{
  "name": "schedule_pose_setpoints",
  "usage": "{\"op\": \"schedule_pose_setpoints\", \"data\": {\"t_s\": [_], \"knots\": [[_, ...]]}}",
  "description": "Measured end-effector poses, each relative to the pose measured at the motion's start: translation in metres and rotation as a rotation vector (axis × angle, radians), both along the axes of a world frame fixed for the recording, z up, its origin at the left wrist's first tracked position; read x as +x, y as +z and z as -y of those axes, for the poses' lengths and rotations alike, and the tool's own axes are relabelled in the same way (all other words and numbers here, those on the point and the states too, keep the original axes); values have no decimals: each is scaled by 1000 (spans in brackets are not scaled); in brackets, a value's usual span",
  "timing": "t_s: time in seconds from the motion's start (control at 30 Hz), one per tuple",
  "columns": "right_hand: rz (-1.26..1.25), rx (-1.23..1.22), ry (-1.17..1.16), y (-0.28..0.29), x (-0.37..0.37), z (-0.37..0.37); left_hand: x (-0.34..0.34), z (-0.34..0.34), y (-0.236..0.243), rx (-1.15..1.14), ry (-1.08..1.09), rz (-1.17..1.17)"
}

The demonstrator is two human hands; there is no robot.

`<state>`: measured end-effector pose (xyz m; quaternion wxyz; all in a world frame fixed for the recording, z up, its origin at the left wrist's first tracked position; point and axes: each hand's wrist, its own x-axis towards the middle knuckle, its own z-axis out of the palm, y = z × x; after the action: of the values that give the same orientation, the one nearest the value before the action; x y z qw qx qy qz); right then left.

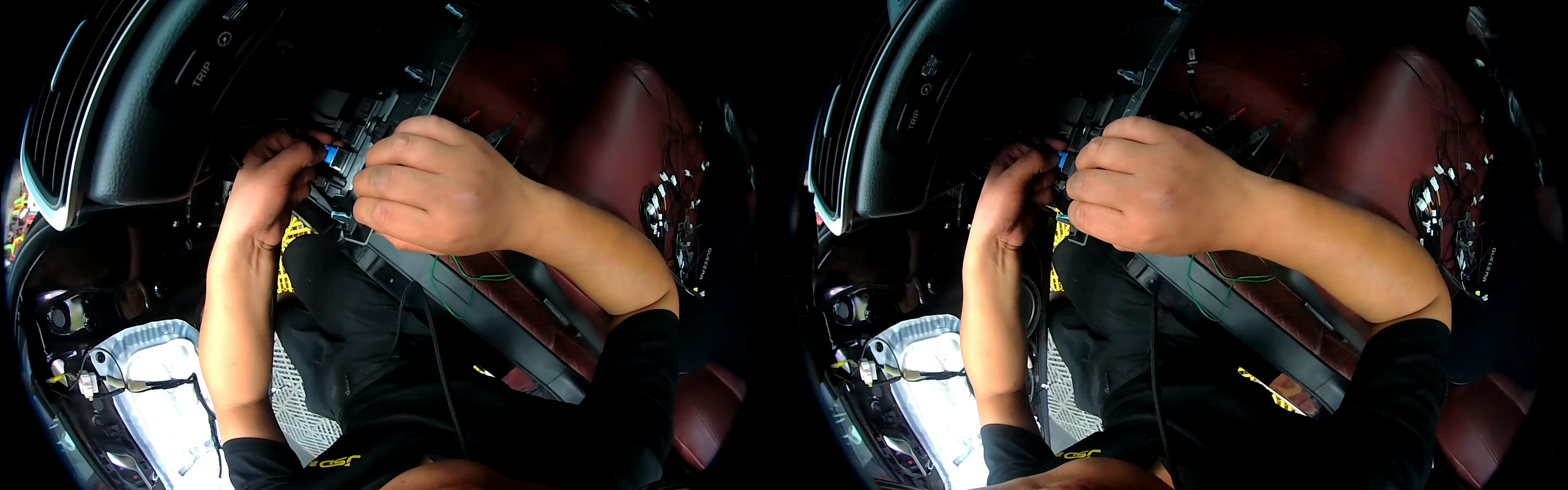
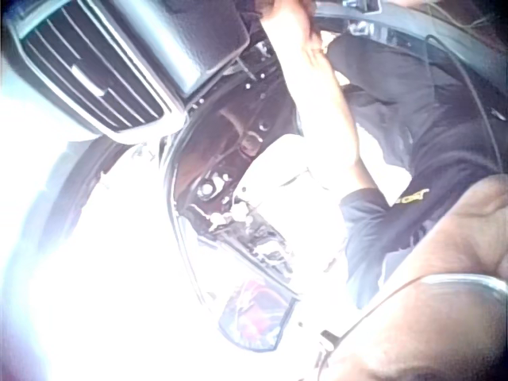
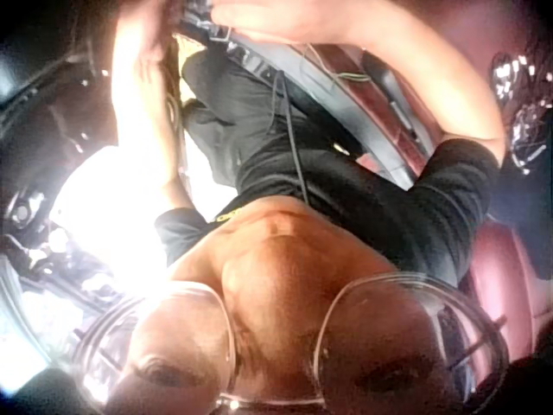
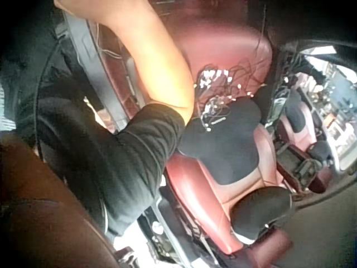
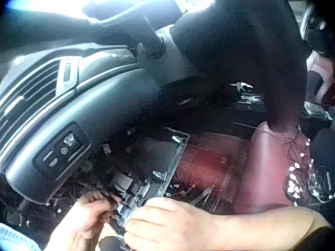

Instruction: The person detaches plastic interior trim panels from a car dashboard and door using a metal prying tool. They then manipulate wiring harnesses and electrical connectors near the passenger seat.

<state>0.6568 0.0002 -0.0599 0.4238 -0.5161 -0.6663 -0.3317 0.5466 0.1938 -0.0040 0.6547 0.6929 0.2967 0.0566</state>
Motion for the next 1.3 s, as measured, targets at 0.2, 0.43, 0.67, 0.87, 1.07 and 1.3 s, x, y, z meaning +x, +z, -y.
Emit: {"op": "schedule_pose_setpoints", "data": {"t_s": [0.2,0.43,0.67,0.87,1.07,1.3], "knots": [[12,-30,-5,0,-1,3,-1,6,-8,76,74,90],[28,-93,11,5,-3,5,-2,20,-19,202,182,237],[44,-190,-1,15,-3,11,-7,17,-30,394,90,417],[42,-233,8,21,-3,11,-7,12,-49,634,82,495],[46,-303,13,22,-4,12,-1,26,-60,704,275,522],[43,-307,26,21,-3,13,4,28,-66,678,334,513]]}}
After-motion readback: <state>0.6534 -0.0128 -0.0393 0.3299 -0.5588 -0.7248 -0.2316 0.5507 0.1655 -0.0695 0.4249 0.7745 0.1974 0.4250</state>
